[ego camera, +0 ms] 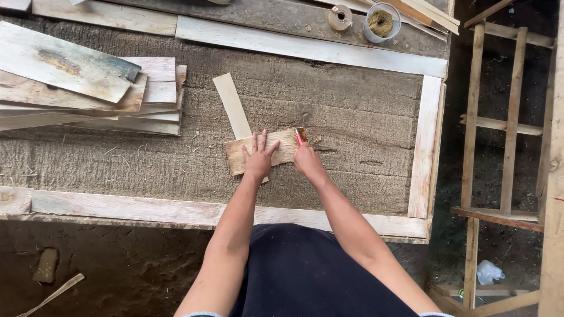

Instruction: The person uses a red utility knife to shave thin strips from a small piece of wood on a workbench. They repeatedly scrape the surface, peel off shavings, and place the finished piece aside. The person then picks up a larger plank and positions it on the bench.

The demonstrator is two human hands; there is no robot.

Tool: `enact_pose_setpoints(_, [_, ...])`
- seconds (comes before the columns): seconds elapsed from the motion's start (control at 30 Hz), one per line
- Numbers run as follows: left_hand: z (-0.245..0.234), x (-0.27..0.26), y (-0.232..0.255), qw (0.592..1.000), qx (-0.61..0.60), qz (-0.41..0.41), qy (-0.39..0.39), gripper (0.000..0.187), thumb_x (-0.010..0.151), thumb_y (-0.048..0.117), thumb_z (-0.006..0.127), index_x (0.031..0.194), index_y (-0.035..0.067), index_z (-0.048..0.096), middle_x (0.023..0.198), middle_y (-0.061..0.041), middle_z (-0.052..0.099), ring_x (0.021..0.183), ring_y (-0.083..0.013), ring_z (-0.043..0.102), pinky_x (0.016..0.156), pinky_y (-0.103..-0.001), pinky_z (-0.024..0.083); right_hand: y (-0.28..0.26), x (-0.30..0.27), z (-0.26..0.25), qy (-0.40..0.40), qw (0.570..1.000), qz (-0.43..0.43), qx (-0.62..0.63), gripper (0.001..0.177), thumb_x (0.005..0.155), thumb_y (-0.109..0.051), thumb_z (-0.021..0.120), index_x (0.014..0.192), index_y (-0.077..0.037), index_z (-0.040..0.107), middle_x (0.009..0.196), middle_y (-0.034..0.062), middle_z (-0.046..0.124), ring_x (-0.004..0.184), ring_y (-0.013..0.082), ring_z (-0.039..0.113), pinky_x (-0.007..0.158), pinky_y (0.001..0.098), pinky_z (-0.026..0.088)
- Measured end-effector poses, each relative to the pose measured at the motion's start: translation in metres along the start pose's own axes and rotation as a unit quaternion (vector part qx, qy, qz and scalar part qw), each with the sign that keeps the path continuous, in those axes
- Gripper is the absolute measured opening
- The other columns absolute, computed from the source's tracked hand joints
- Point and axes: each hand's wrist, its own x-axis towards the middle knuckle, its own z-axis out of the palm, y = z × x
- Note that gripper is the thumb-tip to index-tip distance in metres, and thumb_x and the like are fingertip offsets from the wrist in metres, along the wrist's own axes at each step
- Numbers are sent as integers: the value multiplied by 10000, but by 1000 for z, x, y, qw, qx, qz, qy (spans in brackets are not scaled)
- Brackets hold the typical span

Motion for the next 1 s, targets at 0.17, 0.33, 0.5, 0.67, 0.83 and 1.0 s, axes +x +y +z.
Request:
enact_pose_setpoints(0.17, [2,2,1,1000,9,-9,4,931,852,338,800,1602,473,266,1744,-3,-95,1588,-370,-72,1179,-750,151,-8,0,0,-1,1000,11,-6,430,985,-222,328,1238,94,473,1155,367,683,1084,524,685,914,592,559])
enact_pose_setpoints(0.33, [7,1,3,1000,14,-20,9,894,865,361,774,1592,502,271,1745,11,-84,1592,-350,-65,1187,-732,154,-11,-10,-3,-14,1000,24,4,432,968,-180,346,1266,112,458,1174,376,674,1121,535,665,940,601,544])
enact_pose_setpoints(0.5, [-2,-5,6,999,11,-28,22,829,880,307,703,1579,506,304,1749,24,-57,1596,-332,-61,1195,-726,144,5,9,24,-17,999,37,-8,429,960,-185,384,1253,117,463,1154,360,684,1140,521,664,941,583,551])
enact_pose_setpoints(0.67, [5,-3,4,999,11,-26,28,847,858,322,713,1573,518,304,1749,25,-51,1597,-335,-43,1192,-729,148,17,-14,24,-18,999,34,9,450,952,-189,380,1279,108,469,1172,369,675,1125,517,672,904,586,565])
enact_pose_setpoints(0.83, [14,6,4,999,21,-31,23,879,848,359,732,1579,527,274,1747,25,-69,1595,-339,-56,1188,-736,144,31,-33,33,-28,999,33,21,450,963,-186,387,1287,111,482,1198,386,661,1118,520,674,896,569,577])
enact_pose_setpoints(1.0, [11,2,2,999,25,-35,15,913,840,378,748,1589,526,248,1746,15,-76,1595,-338,-72,1189,-737,142,34,-65,33,-40,998,32,35,413,978,-137,388,1274,139,470,1194,431,641,1096,535,679,863,579,585])
